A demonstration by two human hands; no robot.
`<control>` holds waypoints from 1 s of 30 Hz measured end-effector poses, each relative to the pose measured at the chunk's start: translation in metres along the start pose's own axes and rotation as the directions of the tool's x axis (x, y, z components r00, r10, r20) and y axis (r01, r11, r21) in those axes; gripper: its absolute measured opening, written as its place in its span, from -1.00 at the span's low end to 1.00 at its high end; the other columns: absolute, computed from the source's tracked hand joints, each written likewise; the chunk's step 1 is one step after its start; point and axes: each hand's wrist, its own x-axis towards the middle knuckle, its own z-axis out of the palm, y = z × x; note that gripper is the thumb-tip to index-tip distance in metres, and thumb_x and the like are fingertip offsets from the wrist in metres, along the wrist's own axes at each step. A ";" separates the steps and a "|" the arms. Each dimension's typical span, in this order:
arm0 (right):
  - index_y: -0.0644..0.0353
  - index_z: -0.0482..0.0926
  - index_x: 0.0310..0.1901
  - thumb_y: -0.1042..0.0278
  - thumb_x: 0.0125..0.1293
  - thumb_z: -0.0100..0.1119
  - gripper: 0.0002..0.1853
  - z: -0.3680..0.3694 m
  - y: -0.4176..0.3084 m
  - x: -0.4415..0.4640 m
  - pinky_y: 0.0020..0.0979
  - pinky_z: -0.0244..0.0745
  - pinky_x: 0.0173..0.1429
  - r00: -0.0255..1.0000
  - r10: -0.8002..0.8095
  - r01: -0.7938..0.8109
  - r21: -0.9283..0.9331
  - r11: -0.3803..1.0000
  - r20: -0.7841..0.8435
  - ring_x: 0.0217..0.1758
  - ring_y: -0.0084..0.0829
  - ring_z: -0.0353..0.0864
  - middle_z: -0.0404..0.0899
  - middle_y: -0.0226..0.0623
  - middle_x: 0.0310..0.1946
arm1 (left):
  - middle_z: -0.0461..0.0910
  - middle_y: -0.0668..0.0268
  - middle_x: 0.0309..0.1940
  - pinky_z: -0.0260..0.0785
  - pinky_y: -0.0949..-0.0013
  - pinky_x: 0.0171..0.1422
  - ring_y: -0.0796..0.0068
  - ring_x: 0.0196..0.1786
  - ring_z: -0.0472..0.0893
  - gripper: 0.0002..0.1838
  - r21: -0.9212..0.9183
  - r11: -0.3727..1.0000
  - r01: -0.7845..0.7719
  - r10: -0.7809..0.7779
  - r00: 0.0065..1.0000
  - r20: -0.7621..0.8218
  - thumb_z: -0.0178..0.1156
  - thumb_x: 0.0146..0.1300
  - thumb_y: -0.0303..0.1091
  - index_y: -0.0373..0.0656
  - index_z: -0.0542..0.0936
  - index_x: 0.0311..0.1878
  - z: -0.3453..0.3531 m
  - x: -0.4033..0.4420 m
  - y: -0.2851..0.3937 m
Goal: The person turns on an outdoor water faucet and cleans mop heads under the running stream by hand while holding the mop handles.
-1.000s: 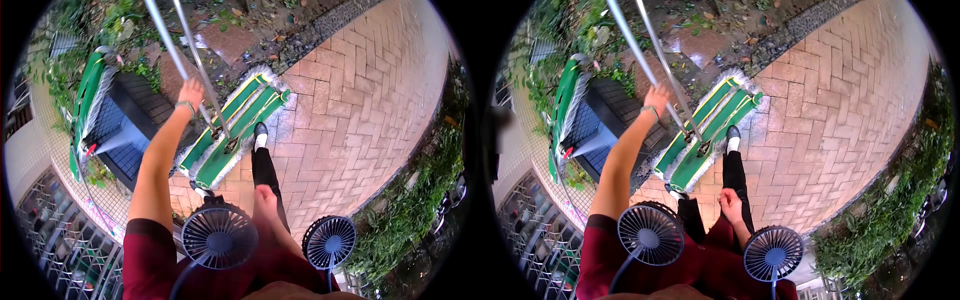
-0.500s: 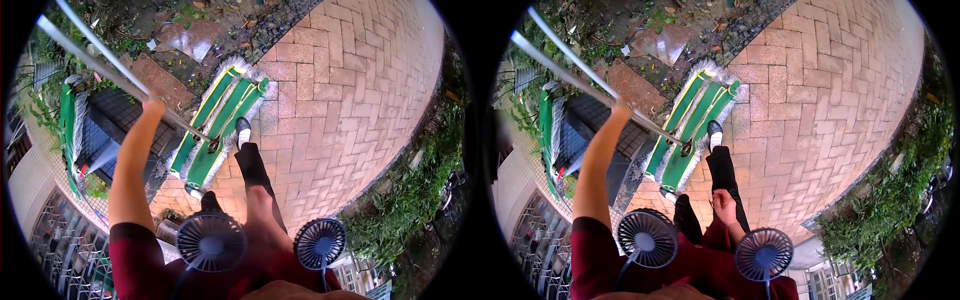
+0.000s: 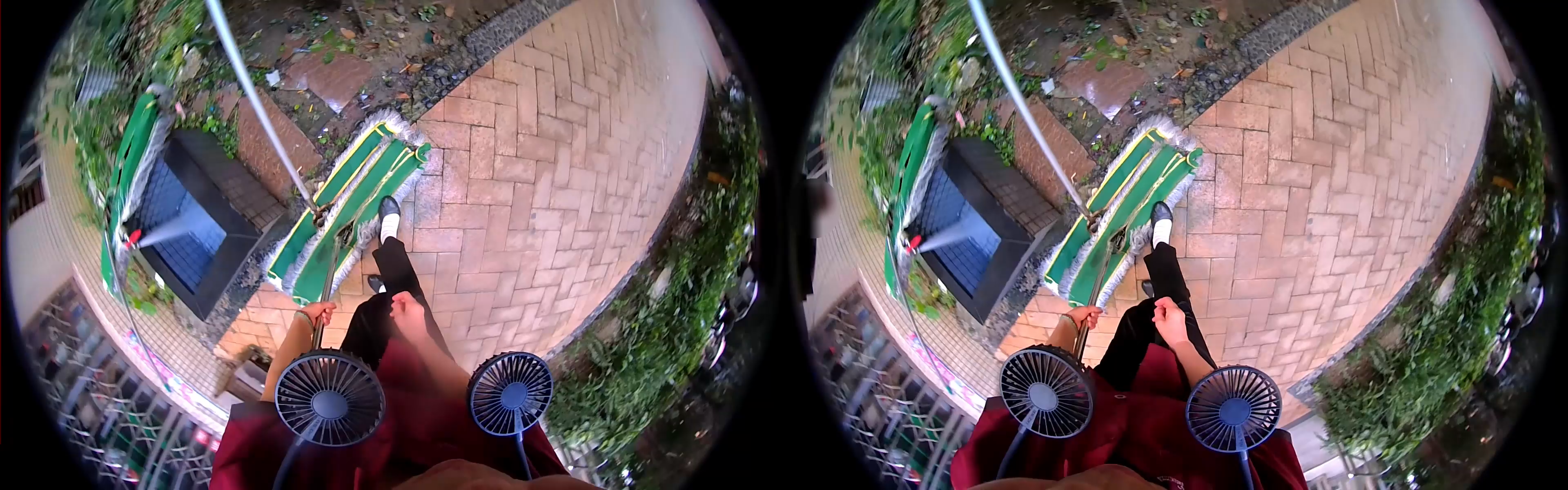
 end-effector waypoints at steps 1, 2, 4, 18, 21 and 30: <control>0.25 0.45 -0.23 0.48 0.23 -0.03 -0.89 0.002 0.012 -0.005 -0.49 0.48 -0.40 1.000 0.014 -0.014 -0.013 1.000 0.018 -0.51 -0.54 0.56 0.52 -0.30 -0.51 | 0.25 0.45 -0.75 0.13 0.52 -0.67 0.62 -0.73 0.22 -0.75 -0.051 0.999 -0.002 0.005 0.998 0.056 0.10 0.16 -0.39 -0.08 0.31 -0.60 -0.002 0.006 -0.011; 0.25 0.45 -0.23 0.49 0.23 -0.04 -0.89 0.003 0.023 -0.008 -0.50 0.48 -0.41 0.999 0.014 -0.013 -0.016 1.000 0.051 -0.52 -0.55 0.55 0.52 -0.30 -0.52 | 0.24 0.46 -0.75 0.12 0.52 -0.67 0.62 -0.73 0.21 -0.74 -0.105 0.994 -0.004 0.016 0.993 0.113 0.09 0.16 -0.40 -0.07 0.30 -0.61 -0.004 0.012 -0.023; 0.24 0.44 -0.24 0.50 0.22 -0.05 -0.89 0.009 0.052 -0.021 -0.50 0.47 -0.42 0.991 0.028 -0.026 -0.019 0.999 0.131 -0.53 -0.56 0.53 0.51 -0.32 -0.53 | 0.24 0.49 -0.76 0.08 0.55 -0.69 0.64 -0.75 0.20 -0.73 0.134 0.973 -0.187 0.189 0.982 0.000 0.09 0.17 -0.36 -0.05 0.27 -0.60 0.006 -0.006 -0.051; 0.20 -0.06 0.32 -0.21 -0.19 0.37 0.14 -0.087 -0.116 0.071 -0.13 0.06 0.34 0.778 -0.605 0.478 -0.465 0.745 -0.171 0.33 0.04 0.04 0.00 0.21 0.26 | 0.33 0.39 -0.81 0.13 0.46 -0.77 0.57 -0.84 0.32 -0.89 0.293 0.526 -0.798 0.827 0.560 0.041 0.08 0.09 -0.40 -0.18 0.39 -0.48 -0.077 -0.252 -0.472; 0.16 0.02 0.31 -0.08 0.00 0.31 -0.06 -0.056 -0.216 0.034 -0.36 0.36 0.12 0.954 -0.098 0.113 -0.038 0.993 0.285 0.13 -0.36 0.34 0.32 -0.18 0.11 | 0.33 0.39 -0.81 0.13 0.46 -0.77 0.57 -0.84 0.32 -0.89 0.324 0.702 -0.634 0.705 0.681 -0.198 0.08 0.09 -0.40 -0.17 0.39 -0.48 -0.067 -0.283 -0.484; 0.09 0.36 0.15 0.29 0.15 0.09 -0.52 0.008 -0.255 0.076 -0.38 0.35 0.10 0.767 -0.036 -0.010 0.069 0.998 0.640 0.08 -0.47 0.38 0.46 -0.42 0.00 | 0.33 0.38 -0.81 0.14 0.45 -0.77 0.57 -0.84 0.32 -0.88 0.255 0.716 -0.650 0.697 0.644 -0.315 0.07 0.10 -0.40 -0.17 0.39 -0.50 -0.081 -0.337 -0.434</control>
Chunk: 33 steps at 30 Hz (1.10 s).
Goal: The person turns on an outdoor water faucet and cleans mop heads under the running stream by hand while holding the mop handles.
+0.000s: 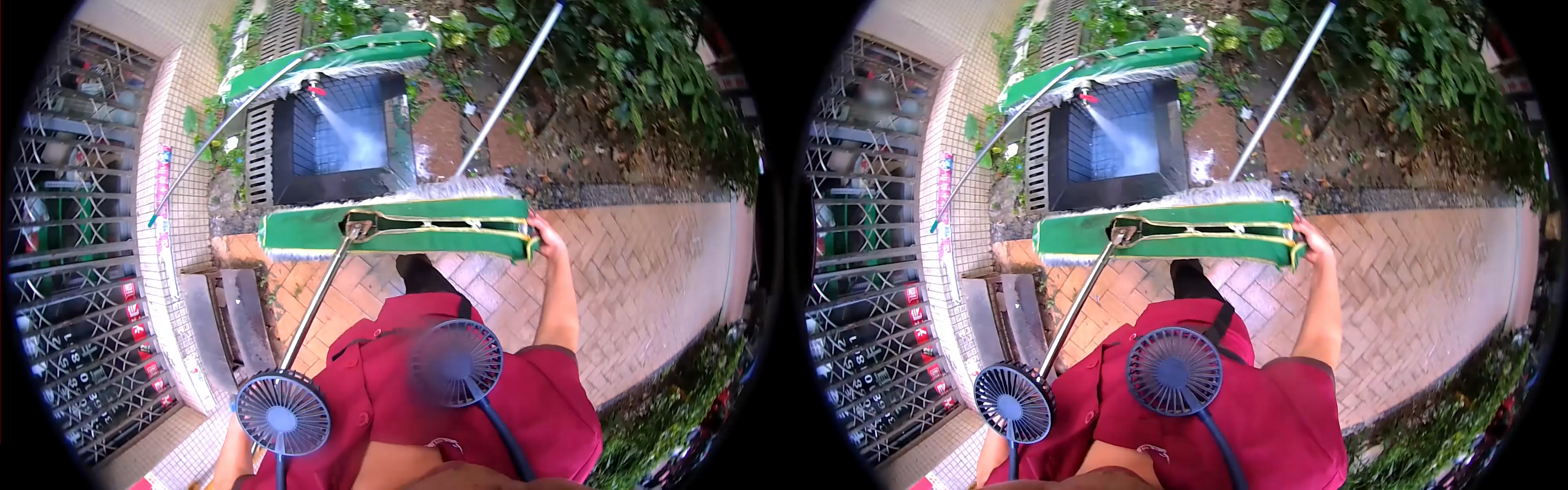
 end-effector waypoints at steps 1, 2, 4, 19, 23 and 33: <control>0.07 0.37 0.14 0.25 0.15 0.11 -0.52 -0.003 -0.012 -0.003 -0.34 0.34 0.11 0.996 0.065 -0.069 -0.071 0.995 -0.056 0.08 -0.46 0.37 0.45 -0.43 0.01 | 0.34 0.38 -0.81 0.14 0.45 -0.77 0.57 -0.84 0.32 -0.88 -0.010 1.000 -0.002 0.002 1.000 -0.003 0.07 0.10 -0.40 -0.17 0.39 -0.50 -0.007 0.003 0.011; 0.04 0.38 0.13 0.21 0.15 0.13 -0.52 0.001 -0.026 -0.015 -0.31 0.34 0.12 0.984 0.132 -0.148 -0.136 0.980 -0.121 0.09 -0.46 0.37 0.45 -0.44 0.03 | 0.34 0.38 -0.81 0.14 0.45 -0.77 0.57 -0.84 0.33 -0.88 -0.017 1.000 -0.004 0.004 1.000 -0.003 0.07 0.10 -0.40 -0.17 0.39 -0.50 -0.015 0.005 0.023; 0.01 0.40 0.11 0.10 0.15 0.16 -0.52 0.020 -0.056 -0.026 -0.24 0.35 0.11 0.985 0.166 -0.170 -0.121 0.978 -0.048 0.11 -0.45 0.36 0.44 -0.45 0.05 | 0.34 0.38 -0.81 0.14 0.45 -0.77 0.57 -0.84 0.33 -0.88 -0.038 0.999 -0.031 0.031 1.000 -0.005 0.07 0.10 -0.40 -0.17 0.39 -0.51 -0.031 0.017 0.047; 0.15 0.35 -0.26 0.13 0.02 0.25 -0.62 0.386 -0.157 0.077 -0.24 0.44 -0.29 0.693 -0.721 0.185 -0.964 0.189 -0.009 -0.42 -0.12 0.56 0.52 -0.08 -0.53 | 0.35 0.35 -0.77 0.18 0.49 -0.76 0.59 -0.78 0.35 -0.89 -0.232 0.970 -0.075 0.111 0.983 0.144 0.05 0.09 -0.44 -0.20 0.34 -0.47 -0.156 0.206 0.139; 0.13 0.29 -0.30 0.24 -0.05 0.29 -0.62 0.503 -0.130 0.112 -0.21 0.40 -0.40 0.724 -0.487 0.347 -0.868 -0.354 0.488 -0.49 -0.14 0.54 0.48 -0.18 -0.58 | 0.31 0.38 -0.71 0.13 0.53 -0.76 0.63 -0.75 0.29 -0.87 -0.452 0.891 0.047 0.087 0.958 0.273 0.07 0.12 -0.49 -0.18 0.31 -0.45 -0.194 0.241 0.128; 0.00 0.40 0.02 0.26 -0.25 0.37 -0.34 0.607 -0.149 0.118 -0.18 0.24 0.01 0.731 -0.380 0.328 -0.781 -0.532 0.566 -0.07 -0.29 0.42 0.45 -0.33 -0.27 | 0.31 0.46 -0.67 0.09 0.64 -0.72 0.75 -0.72 0.25 -0.91 -0.671 0.687 0.279 0.139 0.856 0.498 0.06 0.17 -0.48 -0.20 0.38 -0.43 -0.271 0.265 0.132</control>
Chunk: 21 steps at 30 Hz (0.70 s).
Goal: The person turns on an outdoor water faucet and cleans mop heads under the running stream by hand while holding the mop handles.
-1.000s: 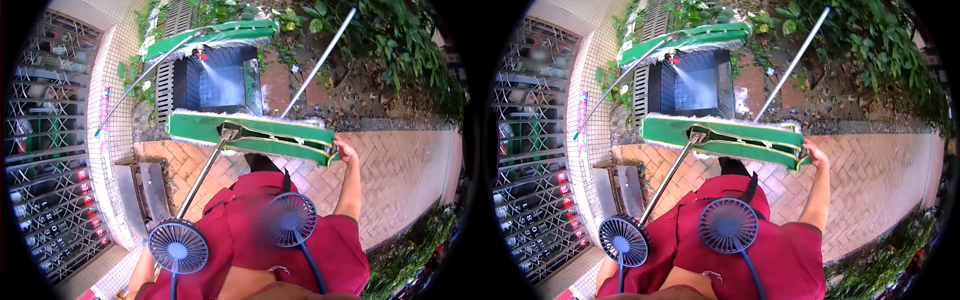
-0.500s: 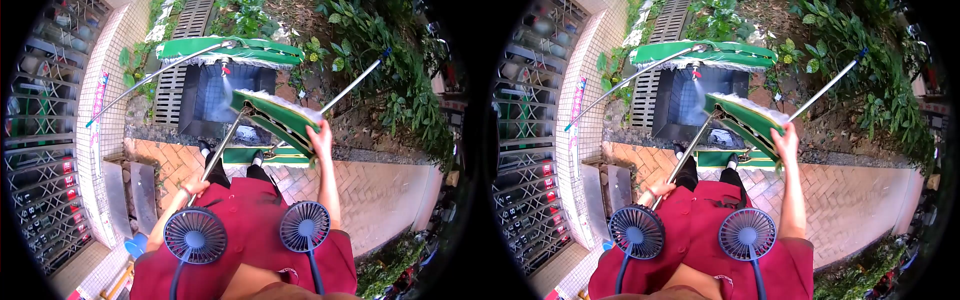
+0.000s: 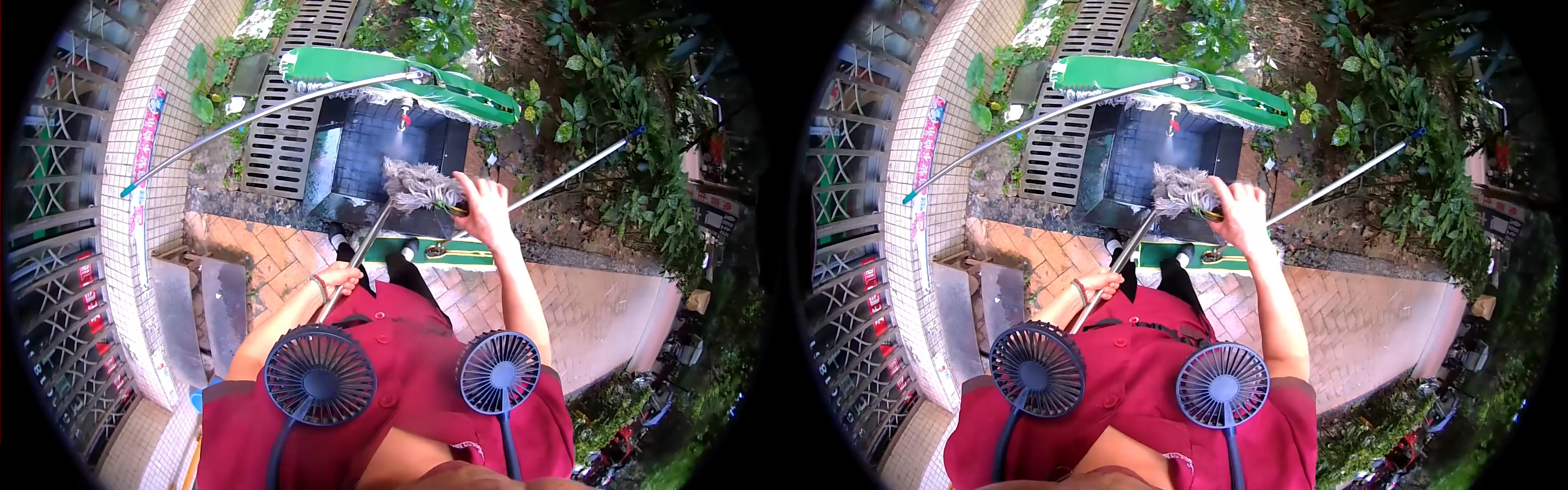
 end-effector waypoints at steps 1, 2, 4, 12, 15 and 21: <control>0.00 0.44 0.00 0.24 -0.26 0.38 -0.37 -0.005 0.004 -0.003 -0.15 0.21 0.05 0.998 0.037 -0.038 -0.014 0.999 -0.048 -0.03 -0.29 0.38 0.43 -0.33 -0.23 | 0.31 0.46 -0.67 0.10 0.64 -0.71 0.75 -0.72 0.25 -0.91 -0.017 1.000 0.009 -0.009 1.000 -0.005 0.06 0.17 -0.48 -0.20 0.38 -0.43 0.002 0.001 0.005; 0.01 0.54 -0.12 0.21 -0.24 0.37 -0.50 0.008 0.016 -0.009 -0.12 0.16 0.11 0.996 0.058 -0.057 0.006 0.998 -0.067 0.02 -0.25 0.34 0.41 -0.30 -0.16 | 0.32 0.46 -0.66 0.10 0.64 -0.71 0.75 -0.72 0.25 -0.92 -0.038 0.999 0.014 -0.014 1.000 -0.009 0.07 0.17 -0.48 -0.20 0.39 -0.42 0.005 0.003 0.009; 0.03 0.58 -0.18 0.22 -0.17 0.31 -0.60 0.027 0.024 -0.014 -0.12 0.21 0.14 0.995 0.100 -0.101 0.077 0.992 0.016 0.09 -0.16 0.31 0.38 -0.24 0.01 | 0.30 0.48 -0.67 0.10 0.64 -0.71 0.76 -0.73 0.24 -0.89 -0.061 0.998 0.032 -0.033 0.999 -0.016 0.08 0.18 -0.45 -0.15 0.37 -0.44 0.014 0.004 0.012; 0.16 0.44 -0.47 0.32 -0.04 0.13 -0.86 0.048 -0.016 -0.002 -0.17 0.37 -0.21 0.984 -0.148 0.124 0.212 0.969 0.101 -0.34 -0.11 0.50 0.50 -0.14 -0.49 | 0.46 0.38 -0.55 0.45 0.55 -0.39 0.61 -0.52 0.48 -0.82 -0.225 0.971 -0.082 0.086 0.996 0.010 0.08 0.25 -0.28 -0.22 0.44 -0.26 0.060 -0.045 0.009; 0.15 0.45 -0.44 0.36 -0.02 0.15 -0.88 0.055 -0.030 -0.011 -0.22 0.34 -0.17 0.971 -0.233 0.218 0.199 0.956 0.057 -0.33 -0.17 0.50 0.51 -0.17 -0.50 | 0.52 0.32 -0.50 0.47 0.54 -0.30 0.54 -0.45 0.54 -0.87 -0.179 0.972 -0.156 0.141 0.985 -0.095 0.11 0.22 -0.40 -0.25 0.46 -0.25 0.065 -0.063 -0.008; 0.17 0.46 -0.42 0.35 0.07 0.11 -0.89 0.066 -0.011 0.013 -0.20 0.38 -0.18 0.937 -0.350 0.346 0.130 0.929 0.007 -0.35 -0.17 0.50 0.53 -0.18 -0.53 | 0.44 0.35 -0.59 0.24 0.64 -0.51 0.64 -0.58 0.38 -0.91 -0.222 0.926 -0.305 0.280 0.950 -0.138 0.09 0.18 -0.50 -0.28 0.46 -0.43 0.080 -0.041 -0.012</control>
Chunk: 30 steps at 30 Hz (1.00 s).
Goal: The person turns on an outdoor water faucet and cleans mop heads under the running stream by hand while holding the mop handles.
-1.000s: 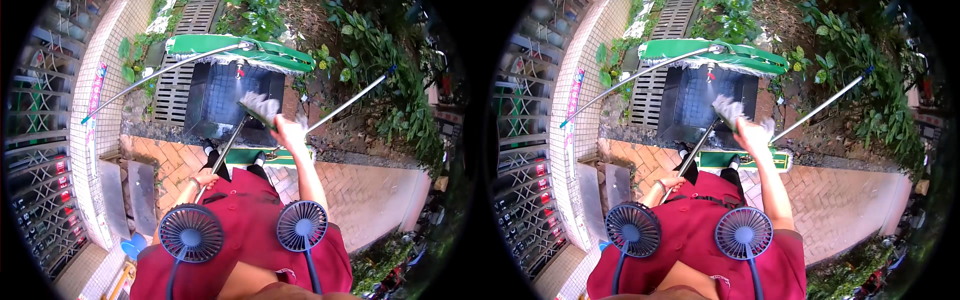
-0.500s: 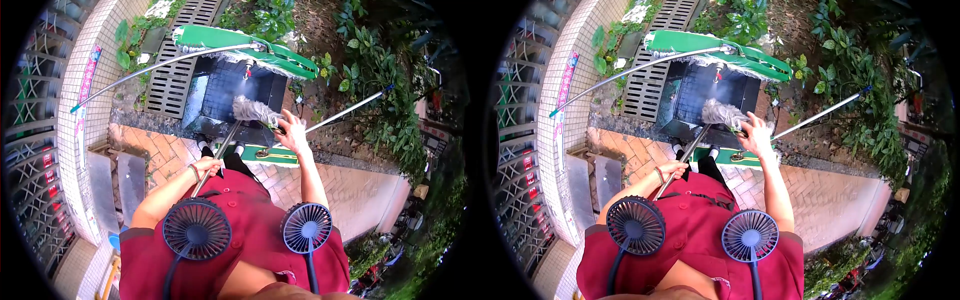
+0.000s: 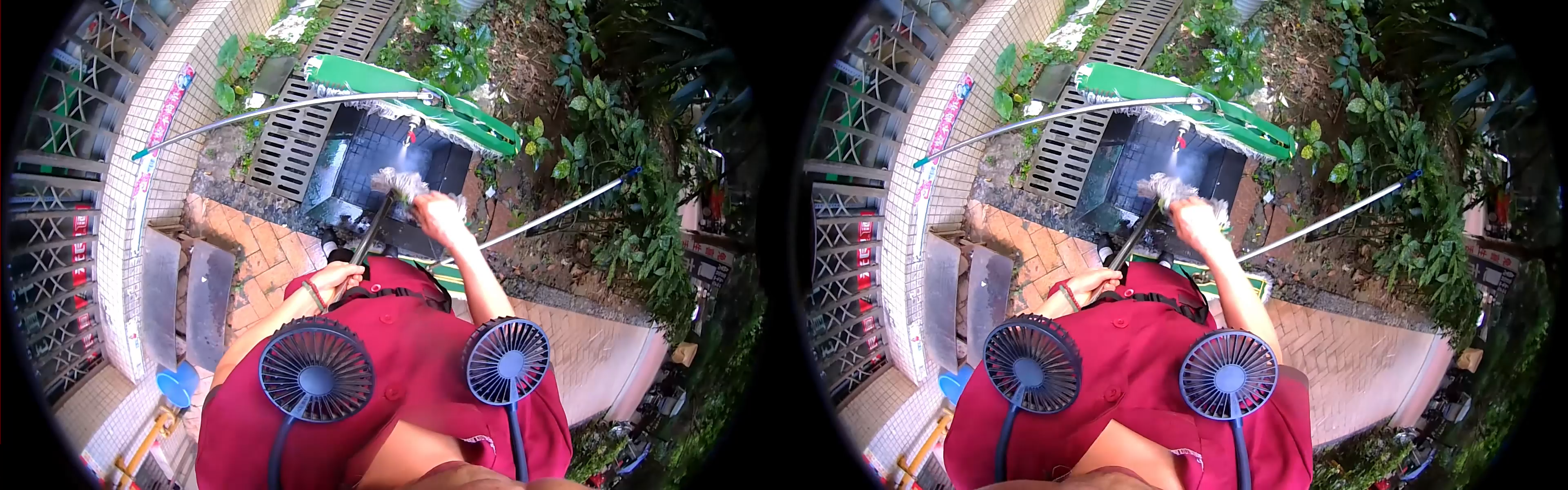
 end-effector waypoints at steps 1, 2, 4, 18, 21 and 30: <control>0.18 0.48 -0.44 0.35 0.07 0.10 -0.90 -0.016 0.003 0.010 -0.22 0.39 -0.19 0.999 0.008 -0.006 -0.061 0.998 0.032 -0.35 -0.19 0.51 0.53 -0.19 -0.52 | 0.42 0.38 -0.60 0.20 0.65 -0.52 0.66 -0.60 0.35 -0.90 -0.015 1.000 0.010 -0.009 0.999 0.048 0.08 0.18 -0.50 -0.27 0.45 -0.44 0.003 0.001 0.004; 0.18 0.49 -0.45 0.35 0.06 0.09 -0.90 -0.033 0.003 0.019 -0.24 0.41 -0.20 0.998 0.018 -0.011 -0.119 0.993 0.063 -0.34 -0.21 0.52 0.54 -0.19 -0.51 | 0.39 0.40 -0.61 0.16 0.65 -0.54 0.68 -0.61 0.33 -0.89 -0.028 0.999 0.021 -0.018 0.995 0.093 0.07 0.19 -0.50 -0.25 0.43 -0.45 0.004 0.002 0.007; 0.17 0.50 -0.45 0.34 0.06 0.10 -0.90 -0.042 0.010 0.028 -0.27 0.39 -0.18 0.998 -0.053 0.045 -0.166 0.985 -0.046 -0.34 -0.24 0.51 0.54 -0.22 -0.50 | 0.36 0.43 -0.62 0.11 0.65 -0.59 0.71 -0.64 0.29 -0.87 -0.057 0.998 0.039 -0.029 0.984 0.173 0.07 0.18 -0.47 -0.22 0.40 -0.47 0.004 0.009 0.012; 0.16 0.52 -0.52 0.24 -0.02 0.21 -0.82 0.058 -0.024 0.058 -0.30 0.37 -0.20 0.993 -0.046 0.050 0.036 0.998 -0.109 -0.34 -0.29 0.52 0.54 -0.26 -0.53 | 0.23 0.51 -0.69 0.00 0.75 -0.73 0.79 -0.69 0.16 -0.85 -0.195 0.959 0.204 -0.198 0.979 0.052 0.03 0.20 -0.42 -0.10 0.30 -0.46 0.009 0.058 0.043; 0.18 0.50 -0.55 0.25 -0.01 0.21 -0.81 0.048 -0.016 0.071 -0.28 0.38 -0.21 0.990 -0.046 0.055 0.065 0.996 -0.130 -0.37 -0.25 0.52 0.53 -0.25 -0.55 | 0.23 0.52 -0.68 -0.01 0.74 -0.73 0.79 -0.69 0.16 -0.87 -0.161 0.969 0.188 -0.183 0.982 0.043 0.01 0.22 -0.41 -0.10 0.31 -0.44 0.006 0.063 0.046; 0.12 0.54 -0.48 0.12 0.04 0.12 -0.77 -0.034 0.054 0.097 -0.23 0.47 -0.27 0.975 0.206 -0.206 -0.016 0.978 0.084 -0.38 -0.19 0.57 0.54 -0.21 -0.55 | 0.29 0.47 -0.65 0.10 0.66 -0.69 0.71 -0.66 0.25 -0.87 -0.089 0.985 0.151 -0.142 0.985 0.101 0.05 0.22 -0.40 -0.15 0.34 -0.41 0.009 0.078 0.064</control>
